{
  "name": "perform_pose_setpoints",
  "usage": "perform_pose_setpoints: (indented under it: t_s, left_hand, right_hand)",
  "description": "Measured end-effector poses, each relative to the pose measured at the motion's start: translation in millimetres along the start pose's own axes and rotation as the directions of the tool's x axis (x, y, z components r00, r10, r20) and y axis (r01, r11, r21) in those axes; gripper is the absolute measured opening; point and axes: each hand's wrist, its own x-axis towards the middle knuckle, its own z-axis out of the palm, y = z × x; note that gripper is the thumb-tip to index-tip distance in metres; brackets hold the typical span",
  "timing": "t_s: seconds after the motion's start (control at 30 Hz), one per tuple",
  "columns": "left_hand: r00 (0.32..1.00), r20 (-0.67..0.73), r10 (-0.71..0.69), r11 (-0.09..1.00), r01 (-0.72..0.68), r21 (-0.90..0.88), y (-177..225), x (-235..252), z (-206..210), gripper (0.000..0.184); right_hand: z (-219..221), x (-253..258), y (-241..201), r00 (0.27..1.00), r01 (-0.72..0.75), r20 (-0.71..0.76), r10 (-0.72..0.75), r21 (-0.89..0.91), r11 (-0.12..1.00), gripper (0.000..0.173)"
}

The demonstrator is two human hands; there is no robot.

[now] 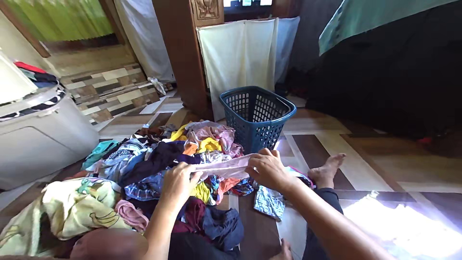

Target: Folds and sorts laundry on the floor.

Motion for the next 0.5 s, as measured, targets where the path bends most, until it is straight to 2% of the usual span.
perform_pose_setpoints:
  t_s: [0.07,0.17,0.27,0.33,0.37,0.43,0.5]
  left_hand:
    - [0.999,0.022,0.039,0.991,-0.036,-0.131,-4.1,-2.1,-1.6,0.022]
    - [0.994,-0.033,0.108,0.922,-0.113,-0.37,-15.6,-4.4,-3.6,0.023]
    - [0.996,-0.009,0.083,0.68,-0.063,-0.731,-22.9,-4.0,-8.8,0.016]
    - [0.995,-0.002,0.102,0.532,-0.056,-0.845,-26.3,-3.3,-12.5,0.014]
    - [0.991,0.0,0.13,0.483,-0.064,-0.873,-28.9,-2.9,-13.5,0.016]
    - [0.984,0.011,0.18,0.423,-0.067,-0.903,-32.0,-1.9,-14.0,0.016]
    - [0.982,0.027,0.186,0.411,-0.053,-0.91,-30.0,-2.6,-14.2,0.014]
  right_hand:
    - [-5.0,1.7,4.1,0.994,0.098,-0.054,-0.09,0.189,0.977,0.032]
    - [-11.6,1.2,10.6,0.974,0.222,-0.165,-0.158,0.533,0.816,0.039]
    - [-13.0,1.3,19.2,0.979,0.205,-0.147,-0.144,0.771,0.603,0.035]
    - [-13.1,1.4,27.9,0.977,0.164,-0.061,-0.204,0.826,0.54,0.028]
    - [-14.1,1.0,30.1,0.977,0.128,-0.006,-0.213,0.816,0.563,0.026]
    - [-18.7,-1.8,28.1,0.984,0.082,0.055,-0.167,0.7,0.709,0.025]
    - [-20.2,-3.9,23.2,0.991,0.124,-0.031,-0.127,0.537,0.835,0.026]
